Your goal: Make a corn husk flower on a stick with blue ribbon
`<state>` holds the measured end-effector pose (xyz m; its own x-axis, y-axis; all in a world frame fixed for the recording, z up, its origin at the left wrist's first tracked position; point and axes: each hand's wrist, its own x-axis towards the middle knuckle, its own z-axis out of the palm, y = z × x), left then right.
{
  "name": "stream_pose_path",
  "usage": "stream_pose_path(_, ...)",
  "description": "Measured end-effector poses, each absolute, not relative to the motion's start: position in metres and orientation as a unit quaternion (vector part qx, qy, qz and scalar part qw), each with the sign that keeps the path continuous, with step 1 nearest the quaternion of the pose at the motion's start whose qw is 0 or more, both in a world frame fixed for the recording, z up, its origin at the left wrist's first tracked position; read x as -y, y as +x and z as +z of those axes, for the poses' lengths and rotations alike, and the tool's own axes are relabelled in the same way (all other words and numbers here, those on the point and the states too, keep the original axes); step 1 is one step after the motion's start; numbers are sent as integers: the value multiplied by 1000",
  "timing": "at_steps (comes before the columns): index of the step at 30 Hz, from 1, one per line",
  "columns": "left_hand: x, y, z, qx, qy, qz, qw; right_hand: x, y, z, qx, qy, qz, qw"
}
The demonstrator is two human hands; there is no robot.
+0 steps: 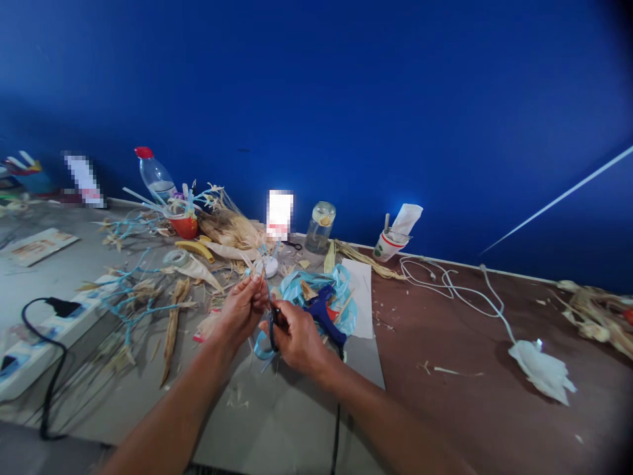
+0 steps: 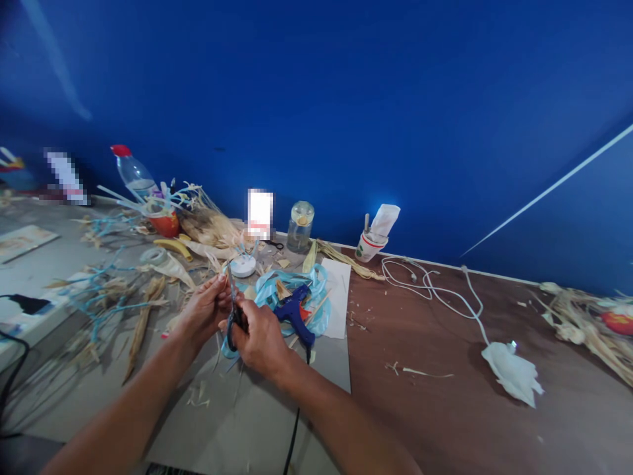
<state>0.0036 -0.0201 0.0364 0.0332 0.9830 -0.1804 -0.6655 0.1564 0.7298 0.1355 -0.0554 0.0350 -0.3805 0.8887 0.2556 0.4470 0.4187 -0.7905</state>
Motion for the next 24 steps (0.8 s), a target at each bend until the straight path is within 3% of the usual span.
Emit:
stream_pose_path(9,16,4,32,-365,234,659,615,49,141,38,717,-509,296,374)
stream_pose_path(13,15,5,31,-392,254,682,563,39,149,41,736,-582,238,251)
stream_pose_path(17,15,5,31,-382,248,681,573,40,150,48,796,-560,210,98)
stream_pose_path(24,16,4,31,-377,284,678,563,48,143,67,857,-477,196,4)
